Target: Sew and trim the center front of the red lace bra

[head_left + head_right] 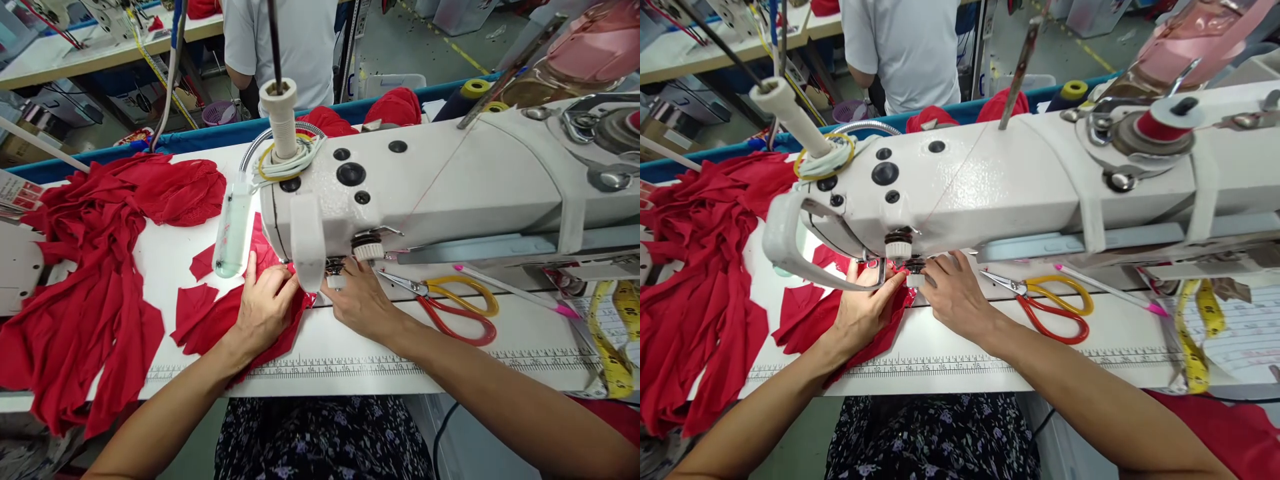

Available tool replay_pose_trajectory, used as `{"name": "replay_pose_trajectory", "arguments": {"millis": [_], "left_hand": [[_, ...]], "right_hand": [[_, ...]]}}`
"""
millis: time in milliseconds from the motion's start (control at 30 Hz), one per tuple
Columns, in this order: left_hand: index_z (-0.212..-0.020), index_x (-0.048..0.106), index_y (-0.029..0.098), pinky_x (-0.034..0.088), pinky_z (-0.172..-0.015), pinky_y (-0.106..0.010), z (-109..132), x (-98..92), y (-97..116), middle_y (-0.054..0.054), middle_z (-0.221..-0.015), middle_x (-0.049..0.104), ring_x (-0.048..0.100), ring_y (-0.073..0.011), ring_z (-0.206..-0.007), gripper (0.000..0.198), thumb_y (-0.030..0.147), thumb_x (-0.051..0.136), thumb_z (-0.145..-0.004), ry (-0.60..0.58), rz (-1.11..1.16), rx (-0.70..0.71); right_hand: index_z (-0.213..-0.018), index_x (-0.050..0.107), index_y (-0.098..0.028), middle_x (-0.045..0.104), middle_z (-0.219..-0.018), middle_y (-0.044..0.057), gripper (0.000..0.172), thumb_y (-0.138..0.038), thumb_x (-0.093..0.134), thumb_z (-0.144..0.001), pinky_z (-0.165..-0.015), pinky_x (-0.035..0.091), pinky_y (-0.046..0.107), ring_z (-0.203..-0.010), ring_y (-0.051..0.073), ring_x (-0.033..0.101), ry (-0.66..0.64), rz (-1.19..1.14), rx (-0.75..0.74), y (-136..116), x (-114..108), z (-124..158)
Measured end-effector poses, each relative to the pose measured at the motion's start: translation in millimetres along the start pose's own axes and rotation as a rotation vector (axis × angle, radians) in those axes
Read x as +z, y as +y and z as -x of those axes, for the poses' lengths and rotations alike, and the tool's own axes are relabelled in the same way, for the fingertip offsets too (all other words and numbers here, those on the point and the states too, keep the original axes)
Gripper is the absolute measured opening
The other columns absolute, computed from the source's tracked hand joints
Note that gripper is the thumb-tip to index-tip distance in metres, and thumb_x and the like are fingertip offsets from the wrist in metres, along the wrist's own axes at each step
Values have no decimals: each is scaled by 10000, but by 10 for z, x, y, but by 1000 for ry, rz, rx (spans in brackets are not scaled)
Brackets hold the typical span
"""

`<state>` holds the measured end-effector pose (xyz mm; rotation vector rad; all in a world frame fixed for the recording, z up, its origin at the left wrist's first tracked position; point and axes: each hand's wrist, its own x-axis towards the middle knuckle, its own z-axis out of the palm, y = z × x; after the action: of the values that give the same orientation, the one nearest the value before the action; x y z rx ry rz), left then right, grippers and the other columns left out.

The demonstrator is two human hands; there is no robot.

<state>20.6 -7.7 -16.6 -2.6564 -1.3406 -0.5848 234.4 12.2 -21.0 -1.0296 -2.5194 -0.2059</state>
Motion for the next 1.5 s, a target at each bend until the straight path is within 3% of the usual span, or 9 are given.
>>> {"name": "replay_pose_trajectory", "arguments": {"millis": [300,533,667,767,833,1000,1200,1367,1500], "left_hand": [[-1156,651,122,196,-1148,-673,-8,-40,54,-107,-1032,723,655,-245,-1012,253,110,477,-973,29,-69,26],[-1176,656,145,171,-1149,-694,-5,-43,47,-100,-1188,712,603,-302,-1184,259,118,486,-983,-33,-111,69],[-1198,645,129,289,-1123,-652,-19,-90,14,-116,-1183,712,625,-292,-1162,276,113,490,-970,-34,-66,72],[-1228,636,126,377,-1079,-613,-14,-131,11,-130,-1197,703,621,-296,-1174,311,121,496,-951,-100,-11,63],[-1236,635,123,381,-1078,-612,9,-123,47,-130,-1194,706,621,-295,-1174,320,117,490,-951,-86,-1,51],[-1229,631,89,334,-1131,-583,67,-8,184,-134,-1170,716,649,-255,-1120,300,103,460,-983,81,-73,-29],[-1190,644,110,344,-1133,-515,52,2,126,-98,-1140,733,667,-225,-1090,267,107,467,-989,92,-41,22],[-1207,640,139,310,-1127,-543,10,-9,79,-87,-1158,731,670,-235,-1080,285,106,473,-979,68,-52,25],[-1202,644,146,402,-1021,-495,-20,1,29,-96,-1168,727,649,-260,-1124,292,105,461,-978,46,-98,26]], "right_hand": [[-831,716,-187,607,-1017,117,223,-45,581,-725,-959,307,431,-988,265,420,-23,-4,5,-3,25,12],[-871,712,-197,598,-1034,107,274,-29,560,-717,-905,340,407,-954,247,438,-9,-71,54,25,2,20],[-793,716,-212,634,-1042,103,257,-22,575,-692,-980,309,437,-1019,264,434,-30,-47,12,3,5,6],[-792,718,-216,652,-1041,94,281,-4,560,-696,-1031,273,453,-1020,257,435,-42,-20,12,-9,22,4],[-779,714,-218,656,-1026,88,284,2,556,-693,-1049,259,457,-1005,252,439,-46,-13,14,-4,28,7],[-798,720,-211,657,-1078,93,279,-4,572,-683,-1044,261,447,-1037,258,445,-73,-23,-5,26,16,8],[-748,710,-220,645,-1050,87,258,0,583,-698,-1016,255,423,-1030,253,431,-89,2,11,16,-11,6],[-700,693,-211,611,-962,87,244,8,587,-680,-919,284,395,-972,243,427,-76,-5,26,22,-10,15],[-689,649,-193,581,-946,88,207,-3,574,-654,-847,308,387,-915,231,431,-7,-65,15,53,-5,54]]}}
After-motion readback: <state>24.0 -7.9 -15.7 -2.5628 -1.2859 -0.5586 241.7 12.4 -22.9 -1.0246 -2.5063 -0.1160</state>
